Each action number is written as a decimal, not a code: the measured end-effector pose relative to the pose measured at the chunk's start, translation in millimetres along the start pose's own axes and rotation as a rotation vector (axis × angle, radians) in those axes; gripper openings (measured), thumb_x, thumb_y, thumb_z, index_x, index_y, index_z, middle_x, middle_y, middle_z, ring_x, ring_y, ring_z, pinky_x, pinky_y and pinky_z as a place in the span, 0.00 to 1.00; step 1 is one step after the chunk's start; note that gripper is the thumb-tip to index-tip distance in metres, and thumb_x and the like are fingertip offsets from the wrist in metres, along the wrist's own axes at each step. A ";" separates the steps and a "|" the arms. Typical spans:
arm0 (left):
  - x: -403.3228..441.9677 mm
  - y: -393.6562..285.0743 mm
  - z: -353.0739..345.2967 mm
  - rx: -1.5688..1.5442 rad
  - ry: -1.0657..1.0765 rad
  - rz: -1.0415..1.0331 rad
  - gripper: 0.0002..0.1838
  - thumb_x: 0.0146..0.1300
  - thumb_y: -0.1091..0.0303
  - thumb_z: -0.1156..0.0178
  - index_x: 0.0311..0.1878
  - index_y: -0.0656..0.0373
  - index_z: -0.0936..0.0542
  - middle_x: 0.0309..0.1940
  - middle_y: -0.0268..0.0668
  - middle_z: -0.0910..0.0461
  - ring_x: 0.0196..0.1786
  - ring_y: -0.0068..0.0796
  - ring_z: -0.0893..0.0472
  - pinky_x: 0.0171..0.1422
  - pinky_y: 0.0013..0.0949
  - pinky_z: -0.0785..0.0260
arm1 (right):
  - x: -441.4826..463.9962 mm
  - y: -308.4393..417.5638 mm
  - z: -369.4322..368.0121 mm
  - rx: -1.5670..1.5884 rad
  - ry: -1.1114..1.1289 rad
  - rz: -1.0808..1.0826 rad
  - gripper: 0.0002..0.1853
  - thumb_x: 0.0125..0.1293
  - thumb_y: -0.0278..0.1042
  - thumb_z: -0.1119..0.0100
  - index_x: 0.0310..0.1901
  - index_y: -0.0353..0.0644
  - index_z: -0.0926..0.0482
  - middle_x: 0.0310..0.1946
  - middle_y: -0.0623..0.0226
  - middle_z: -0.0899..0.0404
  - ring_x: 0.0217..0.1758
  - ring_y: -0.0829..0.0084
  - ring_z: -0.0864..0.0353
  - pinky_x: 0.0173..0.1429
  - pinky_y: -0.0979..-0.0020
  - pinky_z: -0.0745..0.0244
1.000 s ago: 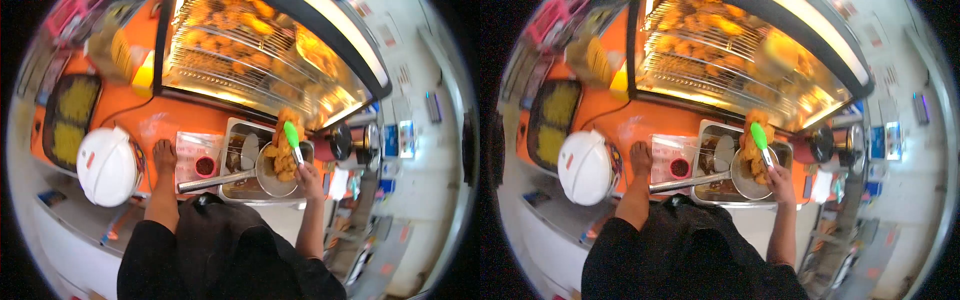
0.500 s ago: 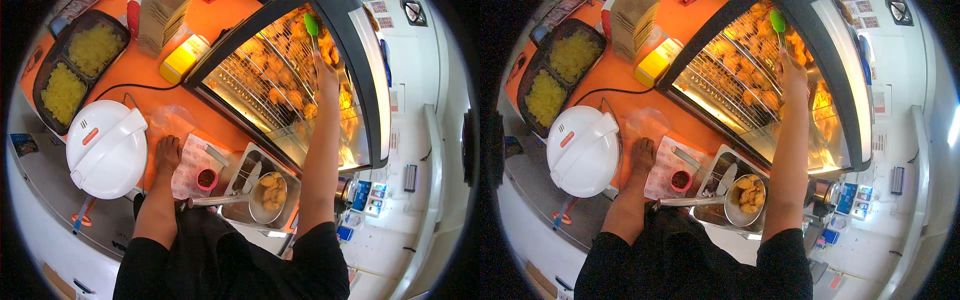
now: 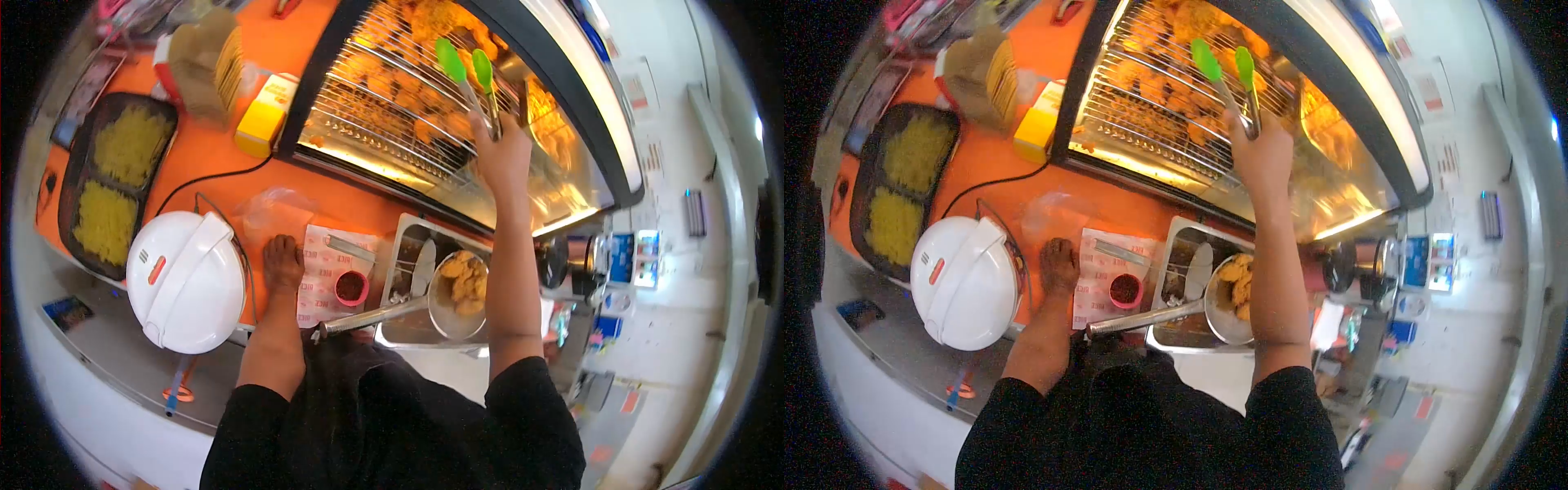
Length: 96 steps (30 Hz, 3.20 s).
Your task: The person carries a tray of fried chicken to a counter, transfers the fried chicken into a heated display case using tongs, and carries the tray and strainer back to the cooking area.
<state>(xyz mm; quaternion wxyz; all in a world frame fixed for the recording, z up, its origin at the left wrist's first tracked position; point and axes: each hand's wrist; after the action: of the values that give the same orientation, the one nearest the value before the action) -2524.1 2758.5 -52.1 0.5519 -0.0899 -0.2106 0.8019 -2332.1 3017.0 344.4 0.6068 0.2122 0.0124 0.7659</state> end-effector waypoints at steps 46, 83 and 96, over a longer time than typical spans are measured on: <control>-11.2 -34.9 -9.1 0.135 -0.260 -0.266 0.13 0.72 0.60 0.46 0.42 0.63 0.23 0.42 0.52 0.23 0.46 0.58 0.24 0.51 0.57 0.33 | -339.6 -368.6 43.8 -0.322 0.494 -0.109 0.27 0.62 0.41 0.31 0.63 0.47 0.21 0.44 0.64 0.15 0.39 0.56 0.13 0.41 0.54 0.19; -9.1 -27.7 -7.8 0.089 -0.168 -0.142 0.14 0.73 0.58 0.46 0.46 0.62 0.23 0.48 0.49 0.24 0.52 0.53 0.25 0.56 0.53 0.33 | -182.4 -336.1 17.3 -0.467 1.026 0.433 0.17 0.51 0.44 0.26 0.42 0.46 0.11 0.30 0.57 0.14 0.38 0.51 0.12 0.41 0.52 0.18; -8.0 -23.2 -10.9 0.113 -0.182 -0.140 0.12 0.70 0.61 0.43 0.46 0.61 0.23 0.47 0.48 0.24 0.53 0.52 0.25 0.58 0.53 0.32 | -216.3 -296.2 -30.6 -0.660 1.106 0.483 0.11 0.54 0.36 0.32 0.40 0.47 0.11 0.32 0.59 0.12 0.37 0.55 0.11 0.39 0.54 0.18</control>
<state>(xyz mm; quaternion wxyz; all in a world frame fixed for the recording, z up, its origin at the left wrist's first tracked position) -2497.4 2760.6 -52.4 0.5893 0.0294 -0.2202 0.7768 -2031.2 2900.0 167.6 0.3565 -0.4089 0.0386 0.8392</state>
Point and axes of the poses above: each hand's wrist, its own x-axis towards the middle knuckle, its own z-axis out of the back of the hand, y = z × x
